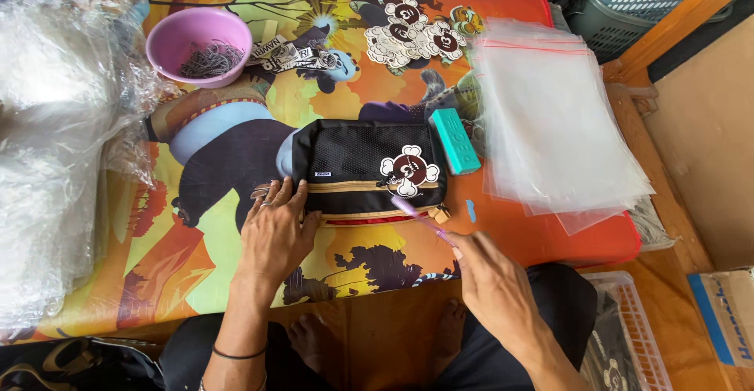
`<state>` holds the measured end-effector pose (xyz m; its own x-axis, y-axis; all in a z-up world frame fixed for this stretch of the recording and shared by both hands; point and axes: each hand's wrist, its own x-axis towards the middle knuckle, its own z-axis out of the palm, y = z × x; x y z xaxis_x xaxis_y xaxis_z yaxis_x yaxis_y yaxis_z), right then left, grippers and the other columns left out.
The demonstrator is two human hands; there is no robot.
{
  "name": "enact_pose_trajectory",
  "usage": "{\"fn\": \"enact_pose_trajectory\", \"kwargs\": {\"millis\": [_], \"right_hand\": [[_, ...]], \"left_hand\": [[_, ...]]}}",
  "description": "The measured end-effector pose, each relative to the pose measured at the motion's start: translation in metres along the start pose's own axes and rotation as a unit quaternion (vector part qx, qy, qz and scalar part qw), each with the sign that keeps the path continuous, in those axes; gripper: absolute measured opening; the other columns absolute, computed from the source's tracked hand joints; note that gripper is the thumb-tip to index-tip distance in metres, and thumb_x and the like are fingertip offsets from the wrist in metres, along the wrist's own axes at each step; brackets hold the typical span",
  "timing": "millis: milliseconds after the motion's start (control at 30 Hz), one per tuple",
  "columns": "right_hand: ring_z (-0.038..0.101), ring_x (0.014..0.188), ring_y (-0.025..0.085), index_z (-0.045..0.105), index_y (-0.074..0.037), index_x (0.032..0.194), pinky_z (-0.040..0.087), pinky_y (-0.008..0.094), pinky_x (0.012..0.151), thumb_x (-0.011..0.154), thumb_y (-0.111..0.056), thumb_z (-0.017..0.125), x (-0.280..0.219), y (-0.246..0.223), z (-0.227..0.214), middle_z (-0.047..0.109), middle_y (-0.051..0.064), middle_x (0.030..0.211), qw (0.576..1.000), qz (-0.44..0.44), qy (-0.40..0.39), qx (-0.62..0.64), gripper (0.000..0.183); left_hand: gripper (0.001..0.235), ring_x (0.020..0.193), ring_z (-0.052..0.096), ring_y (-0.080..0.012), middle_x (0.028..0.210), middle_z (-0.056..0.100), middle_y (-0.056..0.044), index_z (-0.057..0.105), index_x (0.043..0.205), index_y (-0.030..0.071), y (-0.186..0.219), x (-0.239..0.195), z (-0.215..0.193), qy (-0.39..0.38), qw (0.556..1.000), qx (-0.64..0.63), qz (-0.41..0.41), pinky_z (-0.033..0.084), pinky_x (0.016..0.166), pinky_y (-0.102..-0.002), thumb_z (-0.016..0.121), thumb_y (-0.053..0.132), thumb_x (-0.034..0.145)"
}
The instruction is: The person attaches a bear-shaped keychain to a black mesh pouch, then places the pouch into a clear plastic bag. They add a rectangular sticker to the bag and use a green plastic scraper to smooth the contents and remove air bubbles.
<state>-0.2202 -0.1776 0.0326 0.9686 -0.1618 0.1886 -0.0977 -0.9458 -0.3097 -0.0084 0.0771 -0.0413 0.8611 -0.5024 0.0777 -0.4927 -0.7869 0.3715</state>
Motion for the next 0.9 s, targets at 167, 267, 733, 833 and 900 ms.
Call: {"fn": "enact_pose_trajectory", "kwargs": {"millis": [167,267,733,833,900], "right_hand": [[0.068,0.071,0.026,0.065,-0.014,0.122,0.055,0.039,0.055,0.097,-0.003,0.051,0.052,-0.014,-0.004,0.065,0.005,0.096,0.997,-0.073,-0.012,0.029,0.031],[0.072,0.076,0.027,0.071,-0.009,0.118,0.058,0.036,0.063,0.1,-0.002,0.05,0.097,-0.03,-0.004,0.069,0.011,0.093,0.984,-0.128,-0.092,0.088,0.029],[0.071,0.086,0.039,0.073,-0.013,0.102,0.055,0.048,0.074,0.09,0.0,0.06,0.206,0.008,0.043,0.069,0.014,0.089,0.975,-0.19,-0.109,0.044,0.022],[0.068,0.088,0.027,0.069,-0.022,0.106,0.052,0.042,0.077,0.095,-0.011,0.061,0.221,0.015,0.037,0.06,0.004,0.092,0.971,-0.173,0.056,-0.157,0.017],[0.071,0.086,0.029,0.077,-0.013,0.103,0.054,0.043,0.084,0.097,-0.005,0.061,0.203,-0.03,0.012,0.072,0.011,0.095,0.974,-0.171,-0.129,0.069,0.019]], "left_hand": [[0.063,0.138,0.052,-0.0316,0.148,0.056,-0.016,0.059,0.143,0.013,0.017,-0.005,-0.019,0.069,0.996,0.03,-0.038,0.042,0.11,-0.049,0.064,0.046,0.09],[0.065,0.135,0.058,-0.0321,0.143,0.063,-0.014,0.067,0.136,0.013,0.024,-0.006,-0.032,0.069,0.992,0.05,-0.092,0.047,0.107,-0.05,0.069,0.051,0.083],[0.069,0.139,0.054,-0.0335,0.146,0.06,-0.014,0.062,0.14,0.012,0.025,-0.003,-0.031,-0.005,0.991,0.043,-0.127,0.045,0.109,-0.051,0.065,0.052,0.084],[0.069,0.139,0.053,-0.0351,0.146,0.059,-0.016,0.063,0.14,0.009,0.025,-0.001,-0.032,-0.004,0.99,0.025,-0.137,0.044,0.109,-0.052,0.067,0.05,0.084],[0.067,0.139,0.053,-0.0349,0.146,0.059,-0.016,0.064,0.138,0.01,0.025,-0.001,-0.031,-0.009,0.991,0.028,-0.132,0.045,0.11,-0.053,0.065,0.051,0.085]]}}
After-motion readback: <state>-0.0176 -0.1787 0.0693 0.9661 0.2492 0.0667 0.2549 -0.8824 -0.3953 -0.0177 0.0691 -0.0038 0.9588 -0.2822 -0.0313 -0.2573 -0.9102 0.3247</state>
